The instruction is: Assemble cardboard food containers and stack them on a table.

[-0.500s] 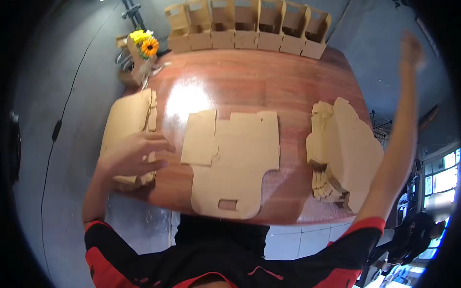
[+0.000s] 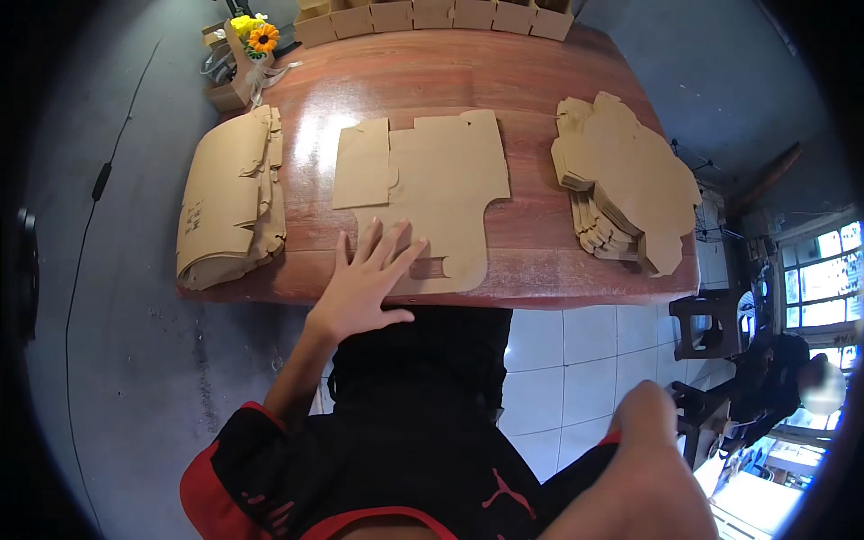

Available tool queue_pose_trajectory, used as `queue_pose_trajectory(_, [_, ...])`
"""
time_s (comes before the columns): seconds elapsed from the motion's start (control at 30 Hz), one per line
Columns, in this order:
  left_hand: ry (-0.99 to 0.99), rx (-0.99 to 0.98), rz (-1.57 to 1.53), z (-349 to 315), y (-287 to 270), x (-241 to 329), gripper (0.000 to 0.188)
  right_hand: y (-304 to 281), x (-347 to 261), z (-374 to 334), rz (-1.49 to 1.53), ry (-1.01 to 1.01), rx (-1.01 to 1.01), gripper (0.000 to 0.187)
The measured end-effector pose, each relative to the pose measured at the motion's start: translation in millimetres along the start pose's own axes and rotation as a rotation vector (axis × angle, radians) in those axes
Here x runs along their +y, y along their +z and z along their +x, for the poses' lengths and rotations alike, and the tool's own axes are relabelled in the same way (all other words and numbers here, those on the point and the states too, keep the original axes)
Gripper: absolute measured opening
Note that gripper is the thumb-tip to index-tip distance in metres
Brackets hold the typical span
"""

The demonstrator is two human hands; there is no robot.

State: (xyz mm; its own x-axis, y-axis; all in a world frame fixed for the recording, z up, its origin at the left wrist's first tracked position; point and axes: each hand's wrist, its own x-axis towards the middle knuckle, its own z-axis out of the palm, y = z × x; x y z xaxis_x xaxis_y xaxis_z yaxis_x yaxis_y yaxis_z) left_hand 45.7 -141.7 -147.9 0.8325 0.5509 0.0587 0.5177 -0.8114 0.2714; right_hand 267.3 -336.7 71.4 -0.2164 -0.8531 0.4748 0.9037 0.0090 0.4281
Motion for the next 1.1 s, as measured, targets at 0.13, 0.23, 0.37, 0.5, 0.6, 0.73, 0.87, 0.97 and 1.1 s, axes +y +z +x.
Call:
queue_pose_trajectory(0.13, [-0.028,-0.037,0.075,-18,1,4,0.089,-63,-35,-48,-0.189,0.328,-0.257,0.053])
queue_pose_trajectory(0.23, [0.050,0.134,-0.119,-38,-9,0,0.058,-91,-72,-88,0.145,0.798,-1.014,0.042])
queue_pose_trajectory(0.37, [0.129,0.360,-0.445,-59,-27,-9,0.021,-98,-100,-135,-0.054,1.237,-1.499,0.059])
queue_pose_trajectory(0.5, [0.170,0.507,-0.513,-79,-50,-15,0.012,-114,-95,-137,-0.012,1.119,-1.943,0.058])
queue_pose_trajectory(0.6, [0.347,0.634,-0.534,-80,-62,-19,0.017,-125,-87,-153,0.175,1.142,-1.808,0.039])
queue_pose_trajectory(0.73, [0.024,0.995,-0.494,-48,-58,-34,0.064,-124,-79,-170,0.360,1.554,-1.337,0.020])
queue_pose_trajectory(0.87, [0.081,0.777,-0.945,-18,-51,-45,0.083,-102,-80,-176,0.211,1.745,-1.223,0.030])
queue_pose_trajectory(0.97, [0.042,0.858,-0.905,-7,-52,-44,0.093,-85,-82,-175,0.166,1.906,-1.127,0.060])
queue_pose_trajectory(1.1, [0.128,0.859,-0.956,-10,-58,-41,0.104,-71,-84,-171,0.380,1.888,-1.026,0.089])
